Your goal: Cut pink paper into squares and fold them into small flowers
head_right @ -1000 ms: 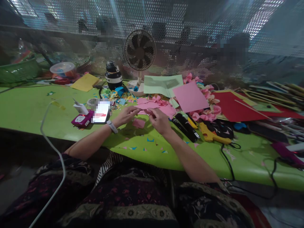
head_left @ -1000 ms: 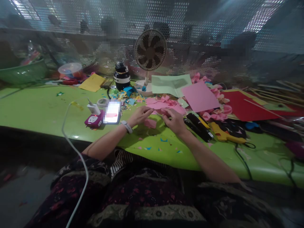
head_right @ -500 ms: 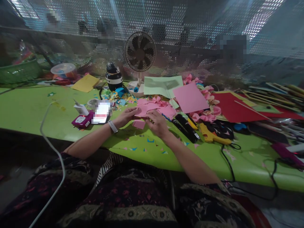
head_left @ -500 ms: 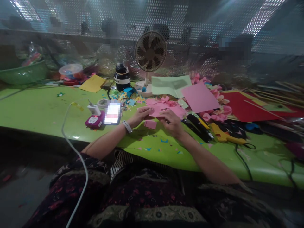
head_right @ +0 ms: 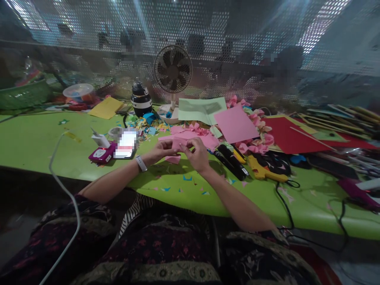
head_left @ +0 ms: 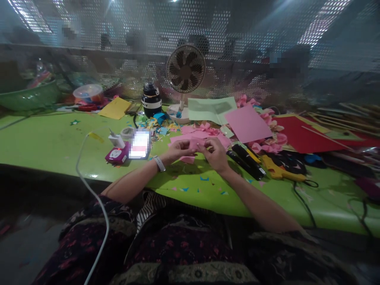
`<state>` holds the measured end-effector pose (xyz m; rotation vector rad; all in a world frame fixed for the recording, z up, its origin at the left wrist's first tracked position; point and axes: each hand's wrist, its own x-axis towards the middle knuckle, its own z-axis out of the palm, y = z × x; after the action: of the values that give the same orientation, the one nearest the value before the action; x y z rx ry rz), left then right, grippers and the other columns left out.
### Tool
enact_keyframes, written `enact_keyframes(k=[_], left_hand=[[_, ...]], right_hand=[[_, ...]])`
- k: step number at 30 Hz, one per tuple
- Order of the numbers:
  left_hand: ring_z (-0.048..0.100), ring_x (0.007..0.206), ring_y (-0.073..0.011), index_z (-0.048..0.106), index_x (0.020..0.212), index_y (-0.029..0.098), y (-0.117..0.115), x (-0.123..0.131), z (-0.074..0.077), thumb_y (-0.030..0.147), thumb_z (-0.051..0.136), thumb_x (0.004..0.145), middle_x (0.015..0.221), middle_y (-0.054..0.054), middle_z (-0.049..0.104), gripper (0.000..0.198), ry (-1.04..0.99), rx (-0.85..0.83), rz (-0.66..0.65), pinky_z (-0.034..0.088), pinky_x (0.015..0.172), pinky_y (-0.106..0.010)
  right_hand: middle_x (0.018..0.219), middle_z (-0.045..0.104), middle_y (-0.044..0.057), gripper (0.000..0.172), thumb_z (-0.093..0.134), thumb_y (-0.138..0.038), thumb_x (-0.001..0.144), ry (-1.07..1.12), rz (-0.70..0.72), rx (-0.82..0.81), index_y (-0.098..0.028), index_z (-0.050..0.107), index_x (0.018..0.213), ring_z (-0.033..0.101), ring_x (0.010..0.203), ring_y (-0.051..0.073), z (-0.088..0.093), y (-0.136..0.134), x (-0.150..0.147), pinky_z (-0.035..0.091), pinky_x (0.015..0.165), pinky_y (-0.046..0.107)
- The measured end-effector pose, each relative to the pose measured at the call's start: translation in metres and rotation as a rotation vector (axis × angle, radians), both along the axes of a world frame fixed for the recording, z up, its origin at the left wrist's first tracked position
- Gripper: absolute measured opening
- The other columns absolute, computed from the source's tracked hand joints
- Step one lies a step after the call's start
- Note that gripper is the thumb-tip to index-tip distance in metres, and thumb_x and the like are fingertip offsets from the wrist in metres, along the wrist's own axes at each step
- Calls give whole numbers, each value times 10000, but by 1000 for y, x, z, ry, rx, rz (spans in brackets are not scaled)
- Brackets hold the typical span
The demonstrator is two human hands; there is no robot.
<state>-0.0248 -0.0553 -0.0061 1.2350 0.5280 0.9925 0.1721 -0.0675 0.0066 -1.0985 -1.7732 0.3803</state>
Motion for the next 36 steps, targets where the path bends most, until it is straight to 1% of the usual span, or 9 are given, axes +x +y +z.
enact_keyframes(k=[8,14,20,23,27,29,31,34,36], left_hand=[[738,941,-179,759,1022,133,4,2,-5,417,976,648,1035,-86,783,518,-2,-18,-11,569,966,-398],[739,926,-170,752,1013,135,6,1,-8,463,976,626,998,-74,778,554,16,-30,-10,576,957,-403],[737,902,-158,751,991,130,4,0,-5,481,973,619,955,-64,771,558,18,-25,-15,572,959,-391],[740,905,-169,750,972,126,4,0,-4,492,977,608,951,-72,773,564,20,-28,-20,573,957,-392],[743,908,-186,750,989,126,5,0,-5,527,971,600,989,-96,780,601,74,-14,-21,583,910,-375],[744,920,-189,749,994,128,5,0,-6,517,966,618,1016,-107,780,583,113,-1,-35,587,878,-353],[747,925,-192,746,1014,132,5,0,-7,509,960,632,1025,-108,778,577,140,-2,-60,593,846,-339],[748,898,-181,739,1018,135,4,0,-8,516,953,639,1013,-99,778,578,158,-34,-94,603,811,-326],[747,880,-172,737,987,130,2,-1,-6,524,950,641,1011,-95,781,566,173,-52,-100,608,801,-318]], right_hand=[[842,617,53,515,606,-742,889,17,10,-28,-247,545,758,586,732,201,0,-1,-1,544,673,368],[836,601,49,499,601,-730,897,6,18,-43,-254,533,763,583,734,205,0,-1,-1,532,671,367],[835,602,51,492,598,-719,903,2,24,-33,-255,529,756,586,736,206,0,-1,-1,544,677,371],[823,597,46,484,605,-707,900,4,16,-26,-253,527,751,587,729,202,1,-2,0,549,694,376],[864,629,47,484,669,-712,846,95,7,-87,-240,561,853,614,734,199,0,-1,0,551,675,366],[941,668,63,515,707,-711,816,144,26,-114,-232,579,956,642,785,205,0,0,0,556,685,358],[1017,696,80,514,711,-690,834,138,80,-122,-225,602,1023,660,837,209,-1,0,0,564,715,359],[1003,709,84,418,665,-638,908,74,165,-67,-224,654,963,660,875,215,-2,0,0,568,752,368],[959,705,80,388,653,-611,932,68,185,-12,-225,669,895,653,875,215,-3,0,-1,568,762,370]])
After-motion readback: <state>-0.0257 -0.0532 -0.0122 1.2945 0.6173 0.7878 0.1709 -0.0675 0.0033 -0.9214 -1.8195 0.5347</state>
